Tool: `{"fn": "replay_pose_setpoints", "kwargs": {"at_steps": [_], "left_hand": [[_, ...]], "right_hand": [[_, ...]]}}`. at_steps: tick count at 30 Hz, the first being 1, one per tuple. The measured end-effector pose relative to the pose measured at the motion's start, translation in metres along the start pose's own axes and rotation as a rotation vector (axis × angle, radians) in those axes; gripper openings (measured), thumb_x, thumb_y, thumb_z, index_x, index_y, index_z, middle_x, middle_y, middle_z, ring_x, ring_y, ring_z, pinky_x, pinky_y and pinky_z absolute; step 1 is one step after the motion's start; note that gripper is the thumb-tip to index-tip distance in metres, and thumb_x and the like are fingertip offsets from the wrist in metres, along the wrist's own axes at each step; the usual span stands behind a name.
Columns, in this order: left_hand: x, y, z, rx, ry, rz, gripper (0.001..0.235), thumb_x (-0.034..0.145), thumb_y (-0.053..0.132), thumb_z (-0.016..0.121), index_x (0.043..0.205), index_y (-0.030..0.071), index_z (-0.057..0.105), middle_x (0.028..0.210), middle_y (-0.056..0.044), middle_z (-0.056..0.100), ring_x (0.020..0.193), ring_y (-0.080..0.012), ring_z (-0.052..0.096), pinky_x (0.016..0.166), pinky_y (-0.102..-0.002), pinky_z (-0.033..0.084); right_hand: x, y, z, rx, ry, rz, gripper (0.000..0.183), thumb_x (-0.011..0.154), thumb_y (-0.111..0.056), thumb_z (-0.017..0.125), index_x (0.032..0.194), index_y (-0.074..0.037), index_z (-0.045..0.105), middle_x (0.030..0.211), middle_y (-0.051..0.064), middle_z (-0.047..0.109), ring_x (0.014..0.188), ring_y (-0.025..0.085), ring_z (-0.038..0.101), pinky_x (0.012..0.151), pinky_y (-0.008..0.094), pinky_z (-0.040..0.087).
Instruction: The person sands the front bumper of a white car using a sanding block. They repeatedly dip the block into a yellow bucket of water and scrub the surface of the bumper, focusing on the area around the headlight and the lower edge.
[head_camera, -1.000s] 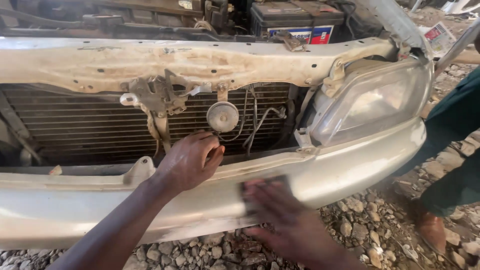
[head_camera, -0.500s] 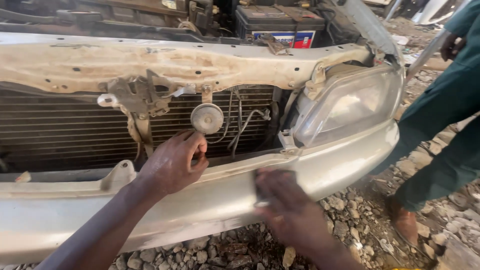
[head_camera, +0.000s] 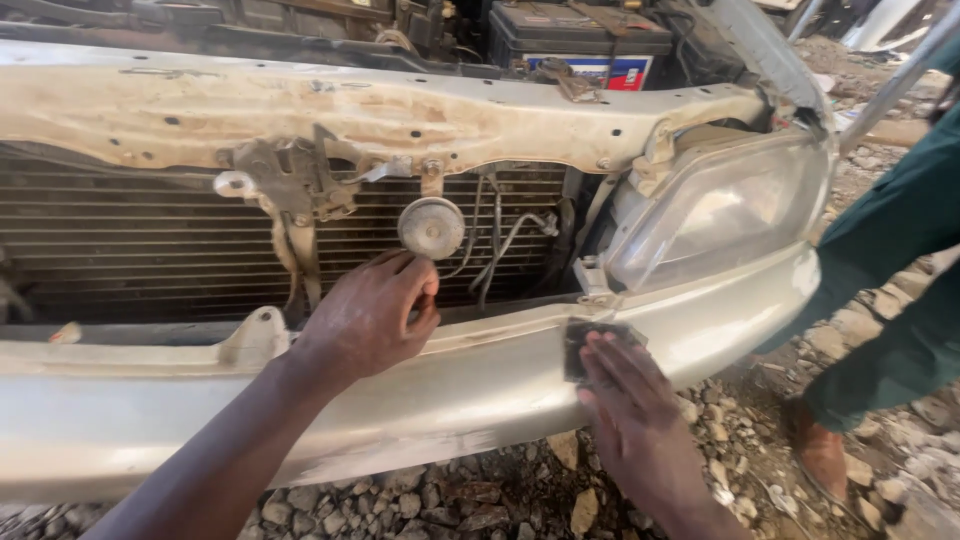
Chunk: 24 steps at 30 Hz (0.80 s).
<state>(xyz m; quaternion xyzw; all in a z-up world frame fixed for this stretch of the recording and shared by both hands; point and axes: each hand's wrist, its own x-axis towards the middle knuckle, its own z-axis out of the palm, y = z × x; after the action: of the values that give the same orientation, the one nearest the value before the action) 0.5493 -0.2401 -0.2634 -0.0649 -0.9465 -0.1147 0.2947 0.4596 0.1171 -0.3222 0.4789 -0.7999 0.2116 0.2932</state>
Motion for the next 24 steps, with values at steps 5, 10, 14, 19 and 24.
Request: {"fn": "replay_pose_setpoints", "kwargs": {"at_steps": [5, 10, 14, 19, 24], "left_hand": [[-0.004, 0.0, -0.002, -0.023, -0.028, -0.028, 0.019, 0.097, 0.015, 0.078, 0.105, 0.013, 0.061, 0.089, -0.01, 0.072, 0.072, -0.0288, 0.067, 0.06, -0.046, 0.053], [0.004, 0.009, -0.011, -0.025, -0.193, -0.171, 0.022, 0.102, 0.026, 0.079, 0.113, 0.016, 0.063, 0.104, -0.007, 0.073, 0.085, -0.0246, 0.07, 0.073, -0.043, 0.058], [0.0, 0.0, 0.002, -0.017, -0.087, -0.104, 0.022, 0.101, 0.024, 0.08, 0.109, 0.012, 0.064, 0.097, -0.011, 0.075, 0.082, -0.0277, 0.072, 0.065, -0.046, 0.059], [-0.003, 0.004, -0.001, -0.041, -0.139, -0.186, 0.021, 0.103, 0.027, 0.078, 0.109, 0.014, 0.063, 0.095, -0.009, 0.074, 0.077, -0.0271, 0.068, 0.064, -0.046, 0.054], [0.001, 0.009, -0.009, -0.029, -0.222, -0.285, 0.024, 0.105, 0.03, 0.078, 0.116, 0.015, 0.064, 0.104, -0.007, 0.075, 0.086, -0.0214, 0.07, 0.071, -0.041, 0.06]], "right_hand": [[0.049, -0.091, 0.003, 0.106, 0.007, -0.24, 0.049, 0.113, -0.028, 0.064, 0.144, 0.01, 0.067, 0.149, 0.026, 0.069, 0.142, 0.044, 0.062, 0.126, 0.058, 0.049], [0.041, -0.045, -0.007, -0.022, -0.019, -0.224, 0.038, 0.101, -0.01, 0.066, 0.138, -0.003, 0.075, 0.147, 0.015, 0.077, 0.14, 0.034, 0.071, 0.125, 0.049, 0.055], [0.049, -0.073, 0.023, 0.155, 0.008, -0.143, 0.039, 0.105, -0.023, 0.072, 0.139, -0.003, 0.07, 0.141, 0.018, 0.075, 0.131, 0.038, 0.073, 0.098, 0.05, 0.074], [0.049, -0.075, 0.01, 0.227, -0.063, -0.147, 0.042, 0.109, -0.029, 0.067, 0.142, -0.002, 0.07, 0.147, 0.016, 0.071, 0.137, 0.038, 0.069, 0.114, 0.054, 0.061], [0.042, -0.048, 0.005, 0.138, 0.027, -0.069, 0.04, 0.109, -0.022, 0.065, 0.14, 0.001, 0.074, 0.142, 0.019, 0.077, 0.137, 0.035, 0.072, 0.119, 0.049, 0.06]]}}
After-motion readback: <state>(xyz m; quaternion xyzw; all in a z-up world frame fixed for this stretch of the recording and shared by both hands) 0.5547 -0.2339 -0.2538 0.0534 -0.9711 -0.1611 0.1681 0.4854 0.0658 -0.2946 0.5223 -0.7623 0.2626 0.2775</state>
